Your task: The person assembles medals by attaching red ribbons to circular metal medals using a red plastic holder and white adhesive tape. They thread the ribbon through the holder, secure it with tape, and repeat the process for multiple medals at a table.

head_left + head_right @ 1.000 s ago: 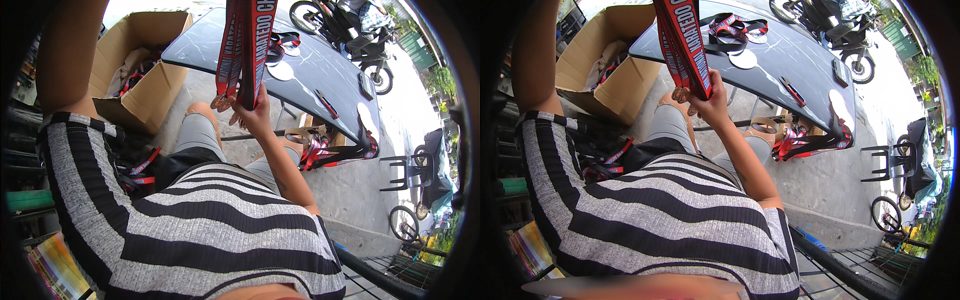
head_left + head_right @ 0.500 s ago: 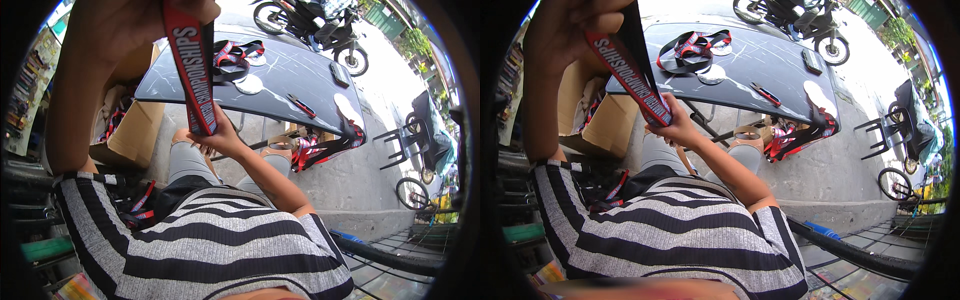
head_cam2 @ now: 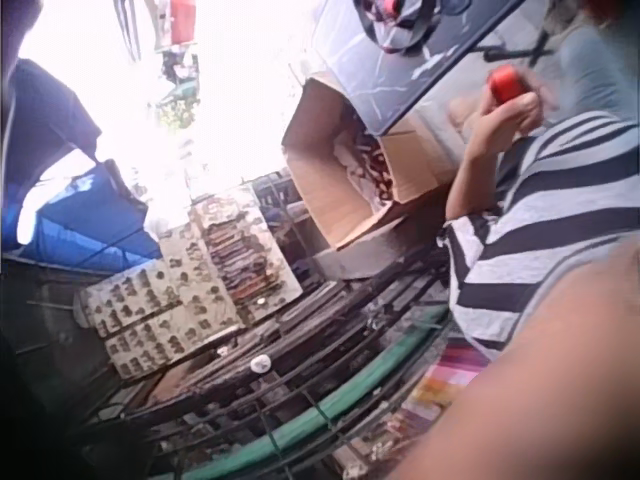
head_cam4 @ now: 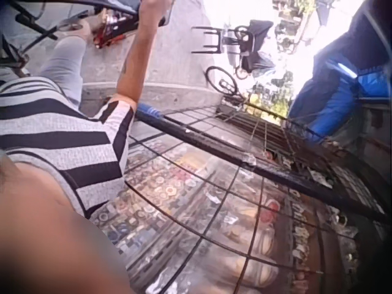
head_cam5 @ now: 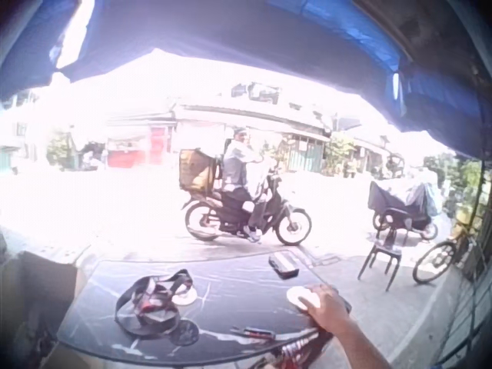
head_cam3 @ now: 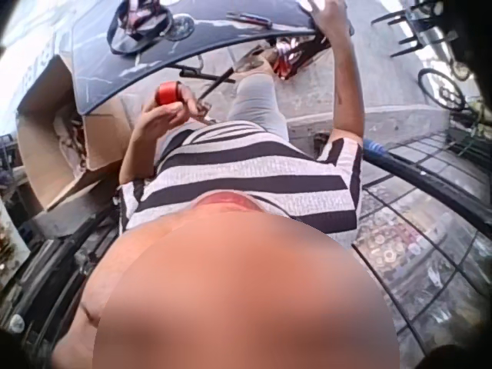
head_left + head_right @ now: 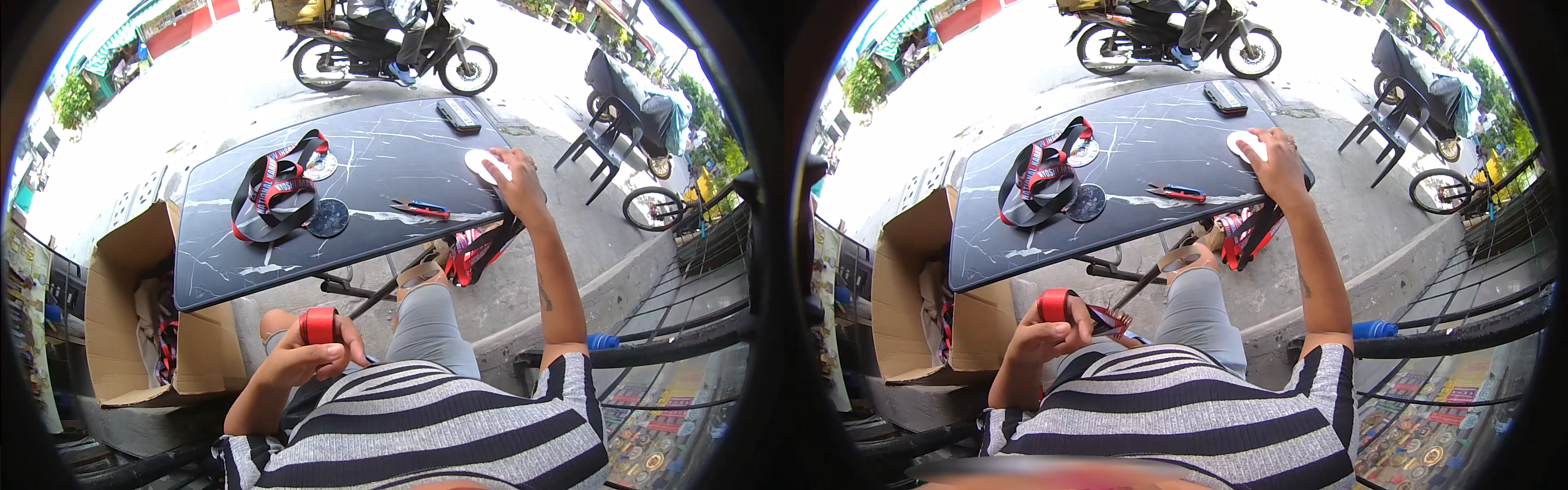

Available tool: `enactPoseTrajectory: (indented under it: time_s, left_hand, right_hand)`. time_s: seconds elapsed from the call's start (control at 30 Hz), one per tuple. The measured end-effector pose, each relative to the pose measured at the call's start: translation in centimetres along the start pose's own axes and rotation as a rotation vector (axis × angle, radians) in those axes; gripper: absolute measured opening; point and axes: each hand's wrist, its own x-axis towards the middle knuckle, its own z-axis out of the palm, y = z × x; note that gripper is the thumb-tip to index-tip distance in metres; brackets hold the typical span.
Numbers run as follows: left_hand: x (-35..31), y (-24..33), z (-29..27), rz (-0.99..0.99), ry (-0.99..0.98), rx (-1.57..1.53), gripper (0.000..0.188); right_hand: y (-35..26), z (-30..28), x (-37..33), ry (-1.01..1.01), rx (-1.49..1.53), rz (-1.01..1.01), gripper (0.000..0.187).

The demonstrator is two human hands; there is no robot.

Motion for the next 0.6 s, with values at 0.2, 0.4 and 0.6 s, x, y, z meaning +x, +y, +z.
enactPoseTrajectory:
  time_s: [0.2, 0.4, 0.6]
  left_hand:
    - [-0.4, -4.3, -1.1, -0.141, 0.012, 0.017, 0.036]
    - [-0.3, -5.4, -1.3, -0.071, -0.014, -0.068, 0.04]
    - [0.6, -6.9, -1.1, -0.15, -0.203, -0.079, 0.073]
  right_hand:
    - [6.5, 2.8, 2.1, -0.187, -0.179, 0.182, 0.064]
    - [0.4, -2.0, 1.1, -0.039, 0.291, 0.24, 0.038]
    - [-12.1, -9.0, -4.3, -0.241, 0.634, -0.12, 0.065]
